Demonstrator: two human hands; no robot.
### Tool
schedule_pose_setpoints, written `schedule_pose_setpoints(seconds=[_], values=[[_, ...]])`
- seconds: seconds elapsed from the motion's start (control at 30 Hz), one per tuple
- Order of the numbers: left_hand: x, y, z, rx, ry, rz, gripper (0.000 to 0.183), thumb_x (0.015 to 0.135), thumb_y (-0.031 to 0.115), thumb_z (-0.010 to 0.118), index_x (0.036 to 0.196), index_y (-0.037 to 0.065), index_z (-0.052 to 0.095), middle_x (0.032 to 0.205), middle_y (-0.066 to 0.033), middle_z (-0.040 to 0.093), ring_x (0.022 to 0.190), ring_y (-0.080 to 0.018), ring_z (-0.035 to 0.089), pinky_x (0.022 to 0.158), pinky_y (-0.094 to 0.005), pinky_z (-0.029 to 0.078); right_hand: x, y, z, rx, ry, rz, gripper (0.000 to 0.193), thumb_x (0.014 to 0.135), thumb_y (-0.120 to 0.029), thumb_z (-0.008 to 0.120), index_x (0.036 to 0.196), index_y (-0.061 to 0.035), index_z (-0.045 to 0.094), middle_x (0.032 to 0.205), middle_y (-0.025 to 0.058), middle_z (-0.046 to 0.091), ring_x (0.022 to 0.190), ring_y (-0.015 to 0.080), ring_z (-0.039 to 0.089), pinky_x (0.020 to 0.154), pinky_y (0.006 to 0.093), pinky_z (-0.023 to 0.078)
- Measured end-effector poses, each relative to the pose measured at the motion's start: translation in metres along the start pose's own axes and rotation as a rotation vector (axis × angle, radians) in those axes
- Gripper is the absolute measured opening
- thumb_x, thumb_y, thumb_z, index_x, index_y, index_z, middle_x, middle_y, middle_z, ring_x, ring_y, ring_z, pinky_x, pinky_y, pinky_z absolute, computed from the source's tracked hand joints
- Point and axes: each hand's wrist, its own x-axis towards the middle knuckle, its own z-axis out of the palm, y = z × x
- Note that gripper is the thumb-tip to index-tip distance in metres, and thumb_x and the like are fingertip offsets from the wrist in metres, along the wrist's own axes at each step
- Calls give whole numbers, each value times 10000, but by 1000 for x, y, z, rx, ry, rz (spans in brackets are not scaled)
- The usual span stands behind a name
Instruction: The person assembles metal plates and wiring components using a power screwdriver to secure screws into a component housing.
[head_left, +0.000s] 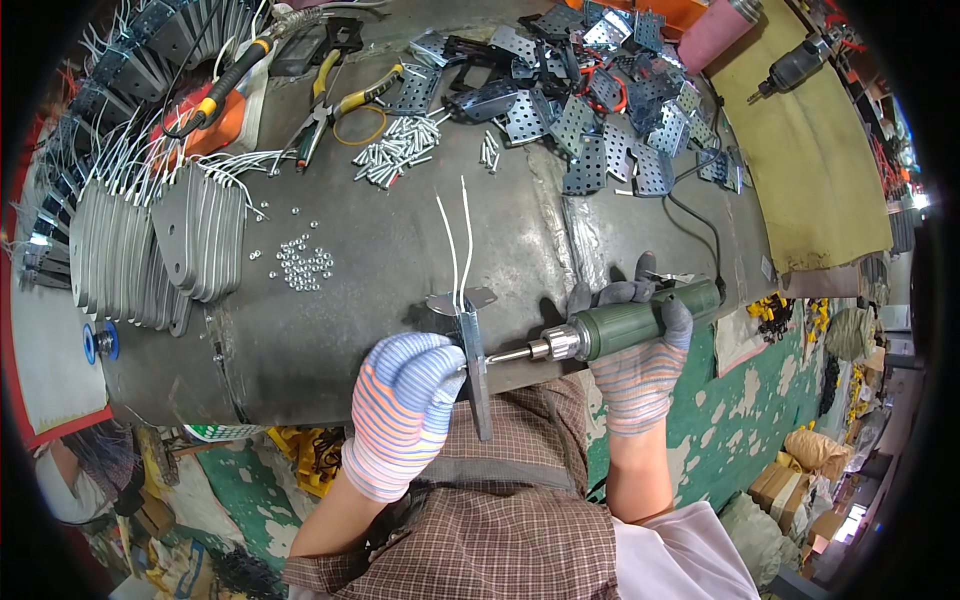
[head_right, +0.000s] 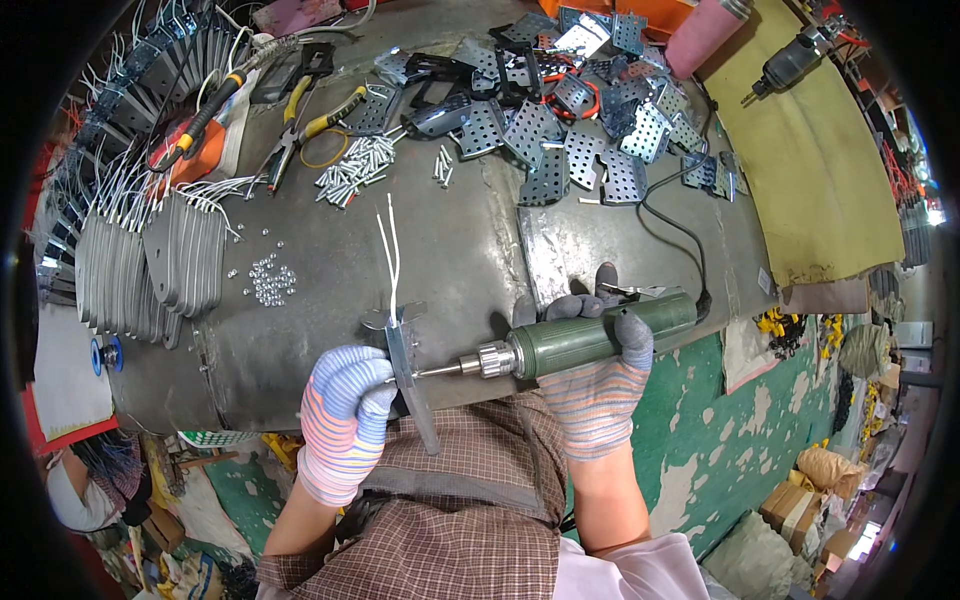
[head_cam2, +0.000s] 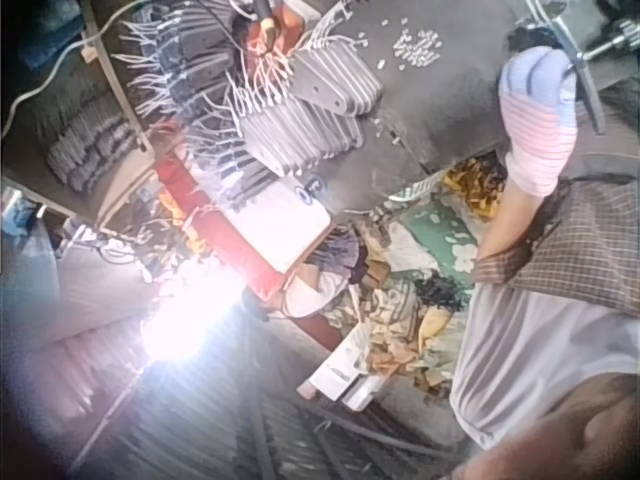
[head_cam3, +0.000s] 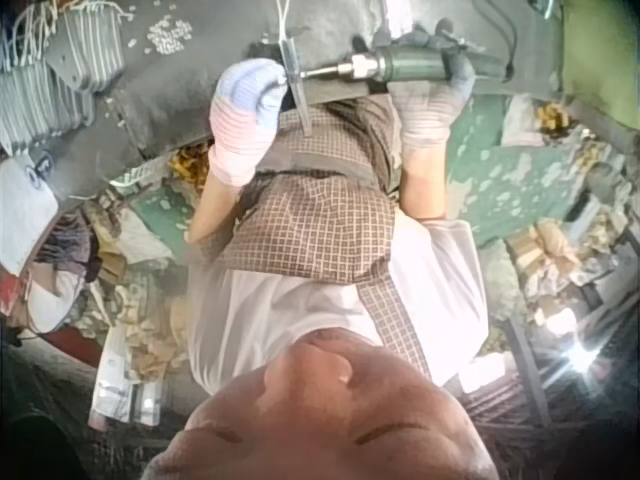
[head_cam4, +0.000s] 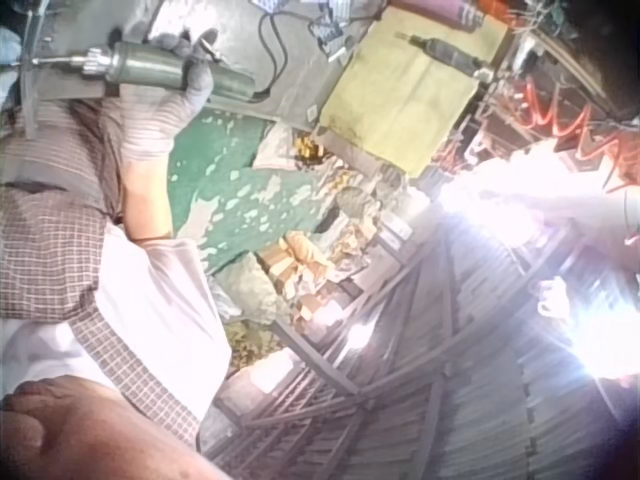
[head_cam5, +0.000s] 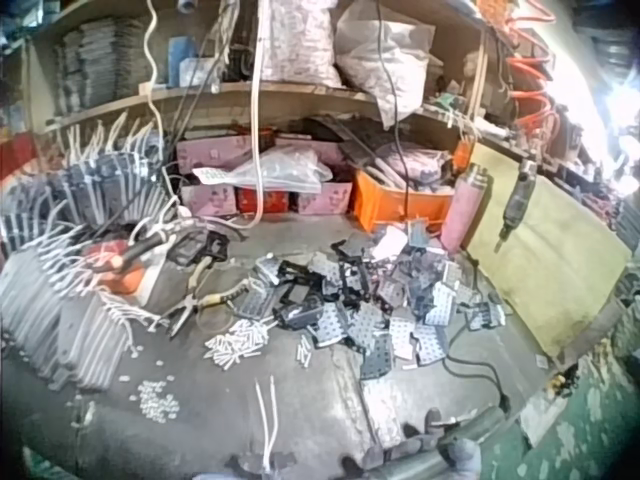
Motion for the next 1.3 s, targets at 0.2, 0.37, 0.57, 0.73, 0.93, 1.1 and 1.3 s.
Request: schedule_pose_setpoints(seconds=[0.2, 0.37, 0.57, 0.73, 0.93, 1.1, 1.3], values=[[7, 1, -5, 295, -65, 194, 286, 716, 95, 676, 987, 93, 586, 955, -115, 578, 887, -330, 568, 810, -455, 456, -1, 1, 1, -8, -5, -6, 526, 759, -139, 695, 1258, -115, 529, 898, 43, 636, 924, 221, 603, 991, 458, 435], [7, 1, -7, 255, -169, 99, 258, 764, 144, 646, 1007, 79, 586, 973, -128, 591, 921, -334, 563, 849, -454, 442, -2, 0, 2, -30, 3, -23, 518, 766, -142, 691, 1258, -119, 533, 895, 45, 636, 924, 226, 604, 994, 472, 431], [-6, 6, -3, 83, 92, -44, 226, 779, 125, 703, 988, 81, 629, 923, -87, 644, 875, -293, 609, 807, -398, 488, -3, -1, 5, -26, -3, -8, 512, 768, -138, 690, 1255, -127, 535, 898, 44, 636, 930, 225, 609, 1012, 500, 409], [-5, 8, -1, 78, 108, -42, 207, 763, 110, 727, 955, 82, 655, 915, -75, 663, 847, -277, 620, 784, -391, 500, -2, 0, 4, -16, -25, -6, 512, 764, -146, 693, 1251, -130, 537, 934, 49, 632, 932, 229, 621, 1051, 534, 360], [-5, 6, -1, 152, 114, 5, 203, 743, 106, 734, 934, 89, 668, 916, -61, 664, 851, -268, 620, 784, -387, 496, -3, 0, 7, -53, -22, -14, 496, 757, -150, 695, 1231, -127, 552, 957, 76, 629, 924, 234, 623, 1063, 539, 345], [-2, 6, -5, 256, 101, 97, 285, 665, 76, 757, 934, 103, 666, 918, -46, 652, 861, -258, 614, 780, -389, 485, -3, 4, 9, -51, -27, -33, 458, 765, -152, 694, 1196, -84, 553, 917, 62, 628, 911, 238, 618, 1050, 538, 342], [-1, 5, -6, 317, 92, 159, 309, 647, 66, 762, 931, 110, 649, 916, -37, 627, 865, -251, 609, 768, -391, 484, -4, 4, 9, -39, -50, -40, 429, 749, -147, 703, 1155, -113, 570, 903, 49, 588, 947, 239, 589, 1068, 560, 328]])
